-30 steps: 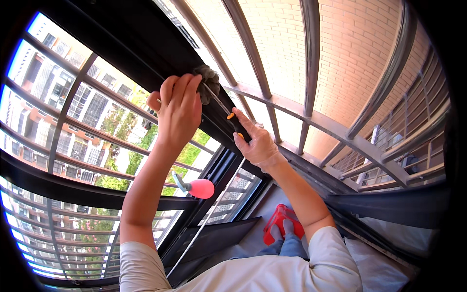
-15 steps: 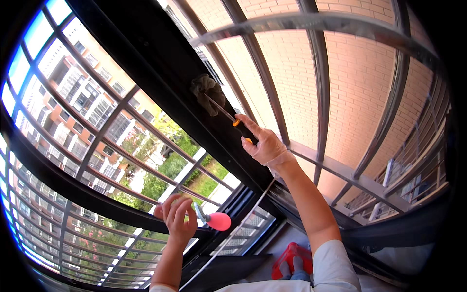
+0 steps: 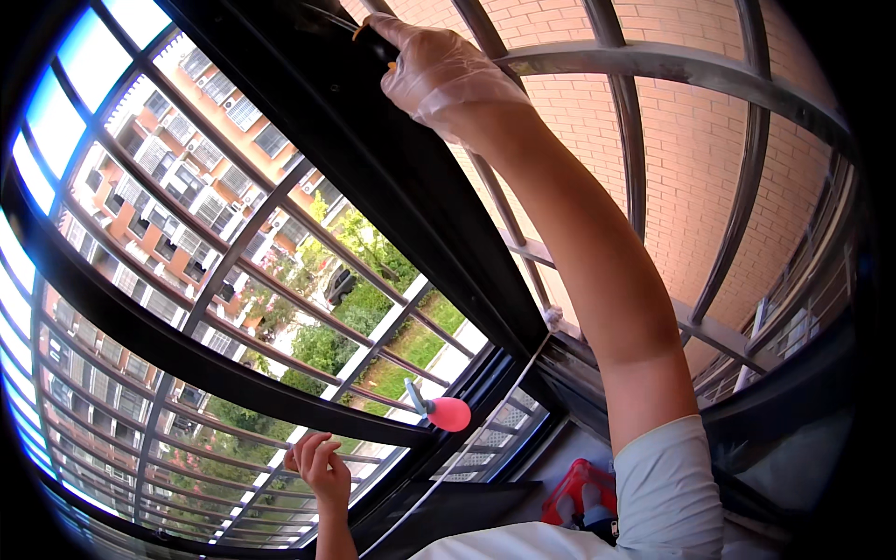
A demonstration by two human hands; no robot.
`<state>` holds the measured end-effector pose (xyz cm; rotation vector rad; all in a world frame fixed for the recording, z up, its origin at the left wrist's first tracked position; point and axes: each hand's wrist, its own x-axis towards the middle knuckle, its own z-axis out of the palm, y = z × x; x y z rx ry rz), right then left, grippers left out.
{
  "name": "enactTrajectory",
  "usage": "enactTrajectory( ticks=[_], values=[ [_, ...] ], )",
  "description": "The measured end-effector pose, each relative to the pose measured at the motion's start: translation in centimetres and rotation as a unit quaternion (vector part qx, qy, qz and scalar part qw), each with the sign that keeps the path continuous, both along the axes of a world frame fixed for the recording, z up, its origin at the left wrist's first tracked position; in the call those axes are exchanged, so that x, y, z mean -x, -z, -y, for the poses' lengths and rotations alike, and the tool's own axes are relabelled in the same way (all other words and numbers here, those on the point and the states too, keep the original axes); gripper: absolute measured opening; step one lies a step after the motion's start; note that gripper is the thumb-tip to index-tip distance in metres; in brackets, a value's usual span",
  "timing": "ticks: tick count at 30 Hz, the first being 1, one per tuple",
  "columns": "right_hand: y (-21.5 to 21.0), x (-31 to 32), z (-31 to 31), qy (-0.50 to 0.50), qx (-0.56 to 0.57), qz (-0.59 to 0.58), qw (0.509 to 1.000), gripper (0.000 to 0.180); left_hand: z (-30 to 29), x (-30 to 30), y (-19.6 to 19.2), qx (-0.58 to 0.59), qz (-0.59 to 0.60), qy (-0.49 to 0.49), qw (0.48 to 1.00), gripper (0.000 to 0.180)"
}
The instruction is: The person cleans metal window frames on a balcony. They use a spray bottle to apply cleaning solution and wipe the frames with a cloth. A screwdriver is used to scrape specific areas of the frame. The person reaches to clean different sections of the window frame.
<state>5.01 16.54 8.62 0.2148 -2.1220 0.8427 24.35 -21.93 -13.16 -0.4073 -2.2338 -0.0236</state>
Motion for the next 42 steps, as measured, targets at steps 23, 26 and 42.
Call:
enactTrajectory(
  ticks=[23, 26, 42],
  values=[
    [2.5, -1.4, 0.7, -0.074, 0.017, 0.146, 0.986, 0.055, -6.2, 3.3, -5.8, -0.108, 0.038, 0.192, 0.975, 0.024],
    [-4.6, -1.0, -0.2, -0.034, -0.023, 0.080, 0.996, 0.060, -14.1, 9.8, -13.7, -0.068, -0.020, 0.307, 0.949, 0.032],
    [-9.0, -1.6, -0.9, -0.078, -0.031, -0.063, 0.994, 0.058, -22.0, 22.5, -27.3, 0.236, -0.174, 0.365, 0.884, 0.016]
  ],
)
